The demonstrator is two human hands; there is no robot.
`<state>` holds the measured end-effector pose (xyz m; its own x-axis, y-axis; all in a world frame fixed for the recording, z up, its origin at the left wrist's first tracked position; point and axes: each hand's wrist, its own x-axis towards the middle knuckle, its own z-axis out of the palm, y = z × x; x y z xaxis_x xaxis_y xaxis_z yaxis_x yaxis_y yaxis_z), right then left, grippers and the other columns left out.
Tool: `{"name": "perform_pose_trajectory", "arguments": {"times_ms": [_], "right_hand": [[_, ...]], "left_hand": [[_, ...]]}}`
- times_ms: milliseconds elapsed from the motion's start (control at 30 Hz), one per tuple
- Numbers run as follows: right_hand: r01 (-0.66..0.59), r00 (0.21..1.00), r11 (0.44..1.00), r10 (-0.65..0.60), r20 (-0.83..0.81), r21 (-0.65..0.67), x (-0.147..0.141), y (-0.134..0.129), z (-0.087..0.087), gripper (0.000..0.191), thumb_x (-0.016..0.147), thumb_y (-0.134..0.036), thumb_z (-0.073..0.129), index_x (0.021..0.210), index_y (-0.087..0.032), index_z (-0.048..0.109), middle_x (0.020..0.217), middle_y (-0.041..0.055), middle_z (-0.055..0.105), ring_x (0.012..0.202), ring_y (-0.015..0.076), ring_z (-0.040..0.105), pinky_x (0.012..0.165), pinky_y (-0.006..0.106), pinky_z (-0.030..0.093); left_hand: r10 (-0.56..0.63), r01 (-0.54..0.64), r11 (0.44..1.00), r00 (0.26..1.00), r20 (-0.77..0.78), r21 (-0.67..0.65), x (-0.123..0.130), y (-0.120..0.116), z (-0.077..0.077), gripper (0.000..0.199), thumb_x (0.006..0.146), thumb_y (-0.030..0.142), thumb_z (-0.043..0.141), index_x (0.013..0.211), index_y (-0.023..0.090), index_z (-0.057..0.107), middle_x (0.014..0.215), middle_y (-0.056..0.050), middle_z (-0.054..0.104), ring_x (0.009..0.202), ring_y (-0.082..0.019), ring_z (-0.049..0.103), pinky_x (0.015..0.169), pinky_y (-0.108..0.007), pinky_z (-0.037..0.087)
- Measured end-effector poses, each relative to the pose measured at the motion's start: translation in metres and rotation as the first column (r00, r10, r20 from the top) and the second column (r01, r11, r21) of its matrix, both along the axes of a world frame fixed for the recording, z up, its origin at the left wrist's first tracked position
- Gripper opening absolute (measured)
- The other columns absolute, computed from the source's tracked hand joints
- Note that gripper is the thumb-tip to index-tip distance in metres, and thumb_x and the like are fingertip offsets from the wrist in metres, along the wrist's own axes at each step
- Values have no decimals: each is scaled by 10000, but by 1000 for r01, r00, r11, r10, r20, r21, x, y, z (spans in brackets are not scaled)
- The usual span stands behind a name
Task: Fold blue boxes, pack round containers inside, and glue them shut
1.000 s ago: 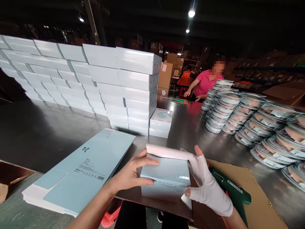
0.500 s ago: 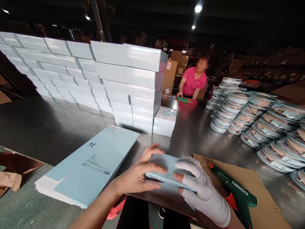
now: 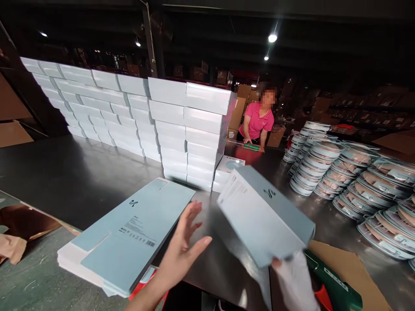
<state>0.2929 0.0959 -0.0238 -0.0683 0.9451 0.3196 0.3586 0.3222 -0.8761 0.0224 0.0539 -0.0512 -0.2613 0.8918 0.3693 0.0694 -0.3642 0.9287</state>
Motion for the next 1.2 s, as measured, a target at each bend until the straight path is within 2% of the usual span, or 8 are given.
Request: {"name": "perform_pose_trajectory", "arguments": {"times_ms": [200, 400, 567, 733, 867, 967, 1100, 1200], "right_hand": [[67, 824, 956, -214, 524, 284, -58, 156, 88, 679, 767, -331, 787, 1394, -147, 601, 1475, 126, 610, 1384, 405, 527, 1140, 457, 413], [-97, 649, 959, -143, 747, 267, -138, 234, 83, 415, 955, -380, 711, 1314, -186, 636, 1477, 120, 576, 1361, 329, 543, 1116, 603, 447], [-134, 651, 941, -153, 743, 311, -126, 191, 82, 607, 926, -332, 718, 1469, -151, 513, 1572, 190, 497, 1443, 375, 468, 1158, 571, 419], [-337, 694, 869, -31, 719, 362, -73, 87, 86, 259, 961, -269, 554, 1179, -210, 681, 1144, 55, 773, 946, 211, 725, 890, 336, 563], [-305, 673, 580, -430, 602, 756, -58, 12, 87, 192, 980, -267, 518, 1025, -180, 682, 827, 85, 685, 760, 284, 585, 697, 419, 451], [-252, 682, 385, -579, 446, 888, -60, -20, 86, 159, 980, -261, 531, 1066, -169, 628, 727, 50, 594, 632, 250, 456, 598, 389, 342], [-124, 752, 434, -546, 370, 892, -51, -34, 72, 200, 971, -326, 544, 1086, -173, 602, 806, 78, 647, 682, 256, 544, 626, 383, 417], [-189, 878, 776, -141, 458, 602, -30, -35, 57, 282, 967, -348, 574, 1206, -204, 614, 1016, 88, 750, 885, 260, 709, 761, 361, 559]], "left_hand": [[406, -327, 914, 758, -511, 240, -88, -26, 22, 131, 989, 355, 631, 1093, 312, 698, 1204, -64, 742, 1360, -351, 580, 1090, -506, 491], [349, -505, 857, 421, -837, 104, -140, -6, 19, 453, 973, 547, 463, 1214, 232, 684, 1363, -132, 706, 1443, -354, 513, 1116, -476, 497], [158, -726, 681, 270, -950, -93, -192, 15, 17, 690, 851, 657, 504, 1125, 59, 712, 1243, -342, 712, 1238, -550, 631, 972, -660, 525], [35, -753, 634, 252, -967, -173, -202, 11, 29, 505, 894, 633, 540, 735, 171, 670, 831, -208, 776, 809, -401, 777, 605, -391, 563], [189, -781, 619, 42, -981, 86, -164, -20, 69, 541, 1040, 581, 332, 1073, 124, 620, 1076, -189, 724, 896, -375, 758, 602, -329, 468], [486, -603, 652, -132, -864, 460, -125, -46, 90, 427, 1036, 556, 453, 927, 183, 629, 742, -43, 676, 624, -281, 709, 488, -280, 335], [636, -112, 772, 107, -764, 626, -81, -72, 89, 293, 1011, 511, 594, 910, 236, 613, 649, 30, 658, 527, -190, 646, 565, -303, 432], [601, -94, 795, 258, -756, 599, -64, -84, 79, 178, 1021, 411, 602, 919, 275, 653, 695, 31, 709, 568, -201, 663, 597, -322, 462]]}}
